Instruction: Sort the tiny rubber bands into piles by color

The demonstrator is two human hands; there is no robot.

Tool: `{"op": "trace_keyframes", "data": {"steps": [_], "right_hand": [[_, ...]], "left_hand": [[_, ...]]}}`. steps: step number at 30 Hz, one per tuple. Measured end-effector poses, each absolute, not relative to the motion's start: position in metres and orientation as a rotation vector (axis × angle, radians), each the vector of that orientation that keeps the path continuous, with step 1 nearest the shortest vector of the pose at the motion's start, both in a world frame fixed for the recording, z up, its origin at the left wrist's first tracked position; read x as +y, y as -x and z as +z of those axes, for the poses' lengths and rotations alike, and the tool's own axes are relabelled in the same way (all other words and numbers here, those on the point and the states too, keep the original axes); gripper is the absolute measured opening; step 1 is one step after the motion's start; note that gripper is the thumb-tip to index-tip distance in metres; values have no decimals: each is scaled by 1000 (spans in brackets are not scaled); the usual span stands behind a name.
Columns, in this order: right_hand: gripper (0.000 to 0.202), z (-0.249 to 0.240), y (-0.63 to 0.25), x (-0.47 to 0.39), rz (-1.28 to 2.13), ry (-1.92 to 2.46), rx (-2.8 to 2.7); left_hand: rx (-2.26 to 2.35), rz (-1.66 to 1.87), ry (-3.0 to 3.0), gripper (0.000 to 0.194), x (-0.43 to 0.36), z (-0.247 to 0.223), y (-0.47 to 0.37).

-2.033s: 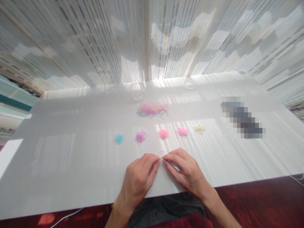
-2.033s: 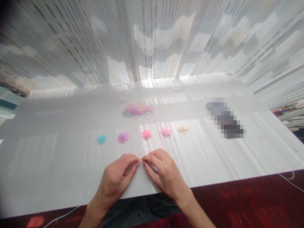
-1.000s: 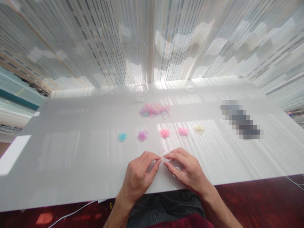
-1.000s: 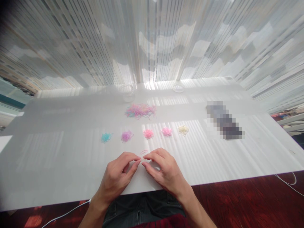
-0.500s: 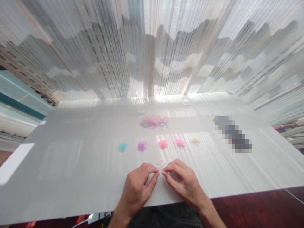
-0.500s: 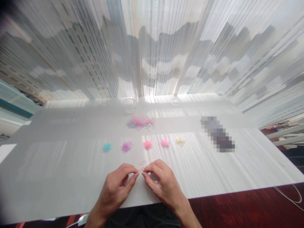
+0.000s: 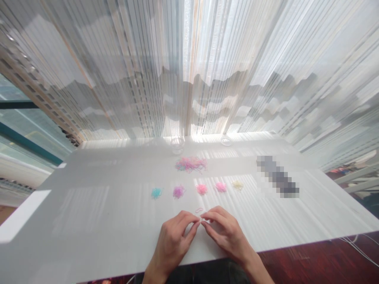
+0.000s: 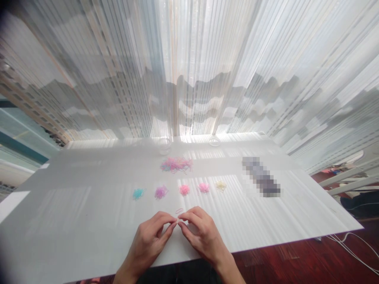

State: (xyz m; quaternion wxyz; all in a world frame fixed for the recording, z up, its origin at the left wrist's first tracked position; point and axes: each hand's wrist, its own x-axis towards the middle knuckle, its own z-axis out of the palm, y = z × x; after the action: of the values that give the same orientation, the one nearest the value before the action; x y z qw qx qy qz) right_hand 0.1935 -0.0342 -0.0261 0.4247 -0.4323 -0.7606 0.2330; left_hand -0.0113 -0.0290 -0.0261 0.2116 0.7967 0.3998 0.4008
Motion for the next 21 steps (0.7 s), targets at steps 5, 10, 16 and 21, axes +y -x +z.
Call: {"op": "trace_keyframes", "data": {"steps": [5, 10, 16, 21], "right_hand": [[8, -25, -191, -34, 511, 1117, -1903], [10, -27, -191, -33, 465, 1151, -1922], [6, -26, -192, -34, 457, 1134, -1892], [16, -25, -191, -36, 469, 1052, -1914]], "left_hand": [[1131, 1093, -2221, 9, -30, -26, 11], [1154, 1118, -2199, 9, -31, -26, 11], [1162, 1172, -2143, 11, -32, -25, 12], [1162, 1142, -2175, 14, -32, -24, 12]]}}
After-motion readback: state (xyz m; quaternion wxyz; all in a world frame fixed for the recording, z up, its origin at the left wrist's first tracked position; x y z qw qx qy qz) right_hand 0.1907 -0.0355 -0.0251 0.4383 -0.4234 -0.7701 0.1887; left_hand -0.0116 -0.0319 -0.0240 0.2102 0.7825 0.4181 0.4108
